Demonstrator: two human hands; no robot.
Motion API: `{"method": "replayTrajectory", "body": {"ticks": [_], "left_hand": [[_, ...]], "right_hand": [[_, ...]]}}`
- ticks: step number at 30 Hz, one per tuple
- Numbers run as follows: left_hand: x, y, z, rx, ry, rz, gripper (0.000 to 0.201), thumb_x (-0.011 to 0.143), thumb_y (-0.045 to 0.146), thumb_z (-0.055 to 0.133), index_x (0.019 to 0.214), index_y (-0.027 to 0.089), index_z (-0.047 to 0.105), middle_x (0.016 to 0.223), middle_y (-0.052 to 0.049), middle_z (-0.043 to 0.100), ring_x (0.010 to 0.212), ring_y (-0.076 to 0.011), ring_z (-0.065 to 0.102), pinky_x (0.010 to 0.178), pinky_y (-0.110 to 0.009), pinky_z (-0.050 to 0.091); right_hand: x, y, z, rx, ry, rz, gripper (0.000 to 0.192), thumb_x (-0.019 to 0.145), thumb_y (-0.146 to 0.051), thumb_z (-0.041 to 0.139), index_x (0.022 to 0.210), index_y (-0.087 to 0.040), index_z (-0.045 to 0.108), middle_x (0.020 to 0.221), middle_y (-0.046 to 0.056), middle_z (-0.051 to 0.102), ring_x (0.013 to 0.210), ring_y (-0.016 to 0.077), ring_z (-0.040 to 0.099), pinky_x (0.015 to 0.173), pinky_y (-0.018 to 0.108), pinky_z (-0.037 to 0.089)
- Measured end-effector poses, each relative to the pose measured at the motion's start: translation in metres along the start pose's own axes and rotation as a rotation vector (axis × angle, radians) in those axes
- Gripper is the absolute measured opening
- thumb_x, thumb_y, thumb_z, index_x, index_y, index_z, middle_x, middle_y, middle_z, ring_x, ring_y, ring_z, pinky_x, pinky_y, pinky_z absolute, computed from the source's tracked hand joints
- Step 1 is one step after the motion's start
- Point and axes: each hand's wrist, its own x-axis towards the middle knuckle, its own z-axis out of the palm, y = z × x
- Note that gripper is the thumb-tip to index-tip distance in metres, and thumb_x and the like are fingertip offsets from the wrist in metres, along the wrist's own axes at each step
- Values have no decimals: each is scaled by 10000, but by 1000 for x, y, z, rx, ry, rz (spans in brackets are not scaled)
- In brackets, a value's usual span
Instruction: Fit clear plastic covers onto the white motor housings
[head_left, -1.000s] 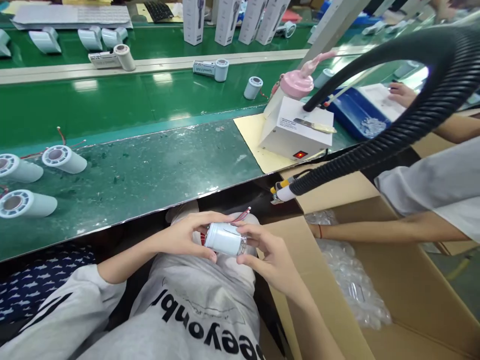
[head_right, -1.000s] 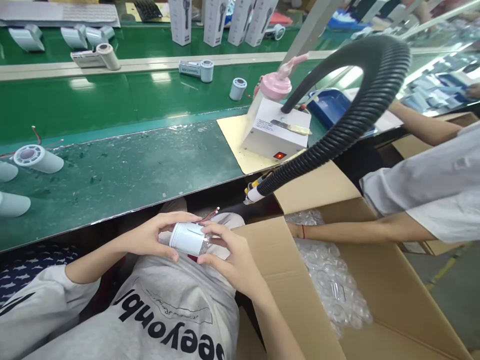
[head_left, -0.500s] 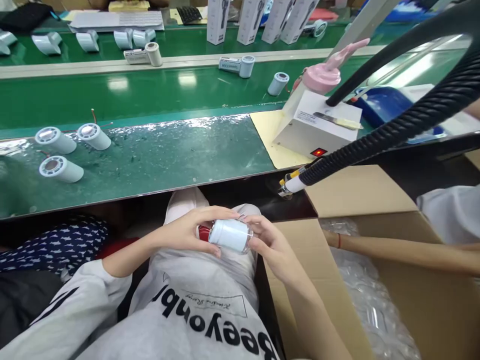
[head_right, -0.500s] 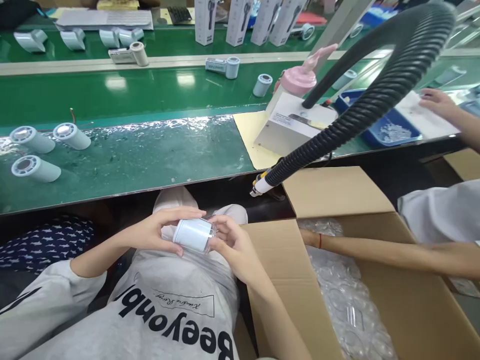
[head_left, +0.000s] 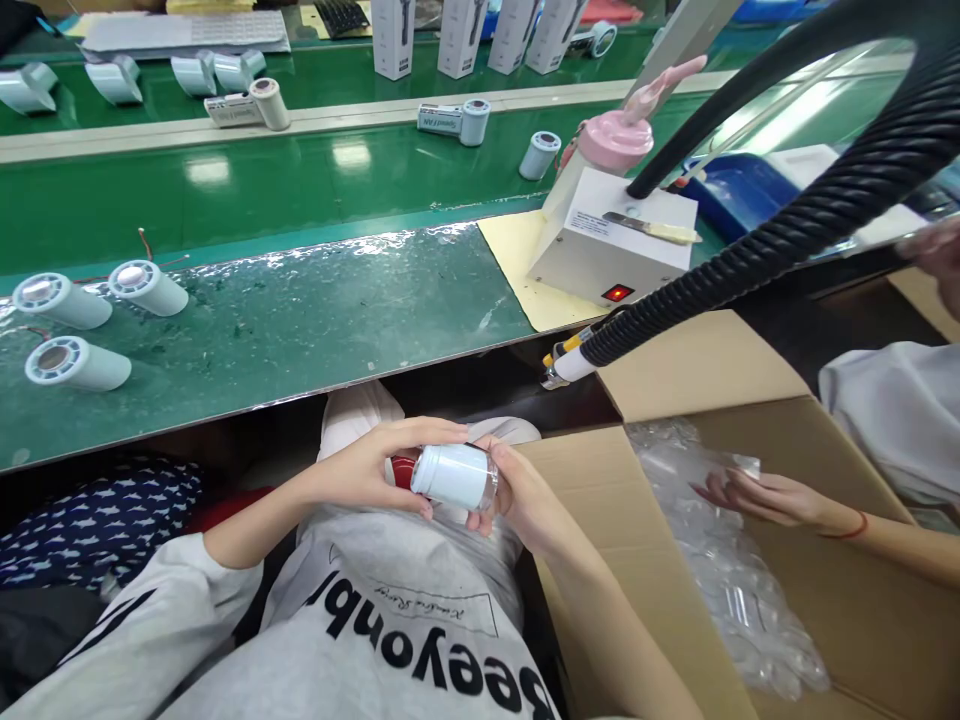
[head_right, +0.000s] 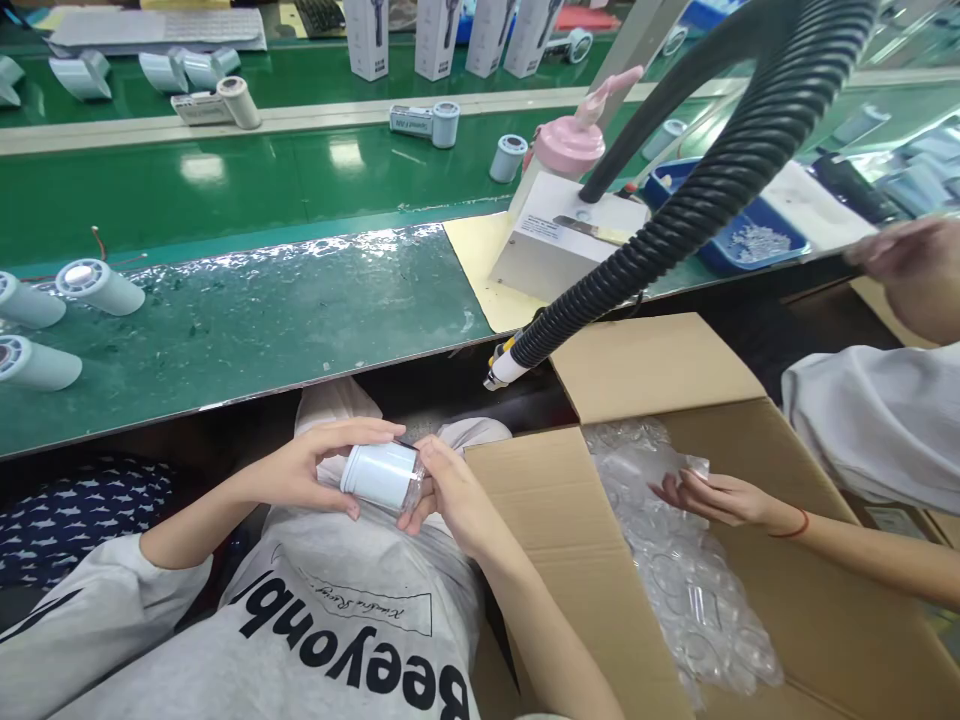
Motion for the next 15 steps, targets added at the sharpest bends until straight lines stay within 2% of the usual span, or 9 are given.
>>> {"method": "replayTrajectory", "body": {"ticks": [5,8,11,13,15], "left_hand": [[2,-5,0,7,-13,37,770,788,333,862,1483,384,535,1528,-121,571,1398,-308,559,1157,-480,450],[2,-3,0,35,-12,7,706,806,339,845,1455,365,570,1520,-126,571,1373,-308,572,1141,-475,459],[3,3,0,67,-5,-33,613,847,329,806,1424,329,601,1470,-130,601,1331,-291,596,1111,-440,480],[2,7,1,85,10,-49,602,858,322,794,1426,303,596,1426,-133,630,1307,-282,608,1094,-418,490],[2,10,2,100,39,-47,617,855,317,797,1433,288,582,1403,-133,645,1300,-280,611,1094,-408,489]], "right_hand": [[2,-1,0,80,-44,109,654,749,-794,680,961,-187,560,559,21,693,368,130,598,312,161,399],[5,-1,0,124,-101,195,623,836,-777,595,887,-157,621,577,53,701,359,108,574,290,145,358],[7,0,0,135,-152,252,682,877,-808,502,792,-146,641,582,66,691,349,88,542,274,133,324],[8,1,0,102,-177,229,713,841,-847,510,762,-149,633,577,63,677,358,90,543,279,138,333],[7,2,0,60,-161,144,734,779,-885,552,779,-154,624,579,45,660,381,100,562,303,154,376]]}}
